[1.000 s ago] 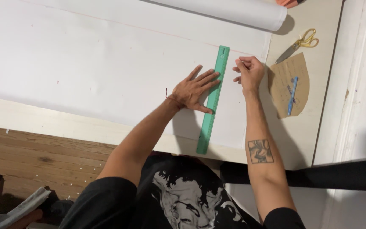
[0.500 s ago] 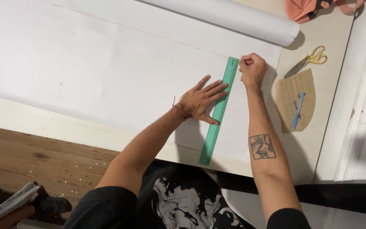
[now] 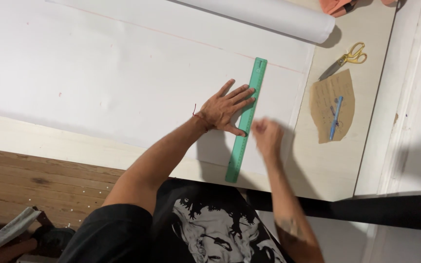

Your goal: Drawing parallel lines on a large sheet of paper using a ruler and a pencil

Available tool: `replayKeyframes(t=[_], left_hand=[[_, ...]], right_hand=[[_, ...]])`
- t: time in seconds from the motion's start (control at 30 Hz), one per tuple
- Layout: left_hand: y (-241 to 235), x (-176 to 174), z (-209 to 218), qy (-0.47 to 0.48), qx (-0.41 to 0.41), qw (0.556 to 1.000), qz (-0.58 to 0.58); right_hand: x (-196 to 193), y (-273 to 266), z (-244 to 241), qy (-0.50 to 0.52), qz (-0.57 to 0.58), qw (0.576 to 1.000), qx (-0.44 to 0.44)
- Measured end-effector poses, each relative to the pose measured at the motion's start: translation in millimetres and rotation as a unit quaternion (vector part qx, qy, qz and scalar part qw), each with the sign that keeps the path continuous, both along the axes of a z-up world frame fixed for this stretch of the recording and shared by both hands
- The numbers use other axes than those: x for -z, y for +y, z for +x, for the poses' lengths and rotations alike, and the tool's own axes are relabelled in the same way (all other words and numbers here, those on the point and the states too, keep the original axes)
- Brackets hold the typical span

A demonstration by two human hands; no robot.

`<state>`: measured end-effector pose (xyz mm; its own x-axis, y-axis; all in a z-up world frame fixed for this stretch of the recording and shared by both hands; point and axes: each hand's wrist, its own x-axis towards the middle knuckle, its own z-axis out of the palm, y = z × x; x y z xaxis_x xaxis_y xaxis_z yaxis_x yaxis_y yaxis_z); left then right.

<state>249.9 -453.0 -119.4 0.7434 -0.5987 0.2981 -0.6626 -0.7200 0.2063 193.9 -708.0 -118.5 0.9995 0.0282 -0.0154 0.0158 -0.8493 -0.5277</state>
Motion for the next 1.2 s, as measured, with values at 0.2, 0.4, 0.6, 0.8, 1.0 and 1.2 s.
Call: replayKeyframes(t=[0.2, 0.4, 0.6, 0.8, 1.0, 1.2], left_hand=[[1.5, -0.8, -2.3, 0.004, 0.009, 1.0, -0.015], [4.6, 1.8, 0.7, 0.037, 0.012, 0.999, -0.014], [64.6, -21.1, -7.8, 0.085, -0.017, 0.996, 0.005], [137.9, -41.7, -31.8, 0.103, -0.07, 0.992, 0.009], [112.1, -89.7, -60.3, 0.061, -0.13, 0.987, -0.07], [17.0, -234.2, -100.6, -0.051, -0.168, 0.984, 0.02]], right_hand=[[-32.5, 0.4, -167.1, 0.213, 0.063, 0.971, 0.091], [-60.0, -32.4, -157.4, 0.117, 0.29, 0.937, 0.153], [-81.3, -86.5, -144.2, 0.043, 0.438, 0.866, 0.239], [-65.7, -93.8, -157.4, 0.075, 0.482, 0.829, 0.274], [-60.5, -64.8, -127.9, 0.089, 0.517, 0.821, 0.225], [-75.8, -47.3, -111.9, 0.093, 0.535, 0.823, 0.169]])
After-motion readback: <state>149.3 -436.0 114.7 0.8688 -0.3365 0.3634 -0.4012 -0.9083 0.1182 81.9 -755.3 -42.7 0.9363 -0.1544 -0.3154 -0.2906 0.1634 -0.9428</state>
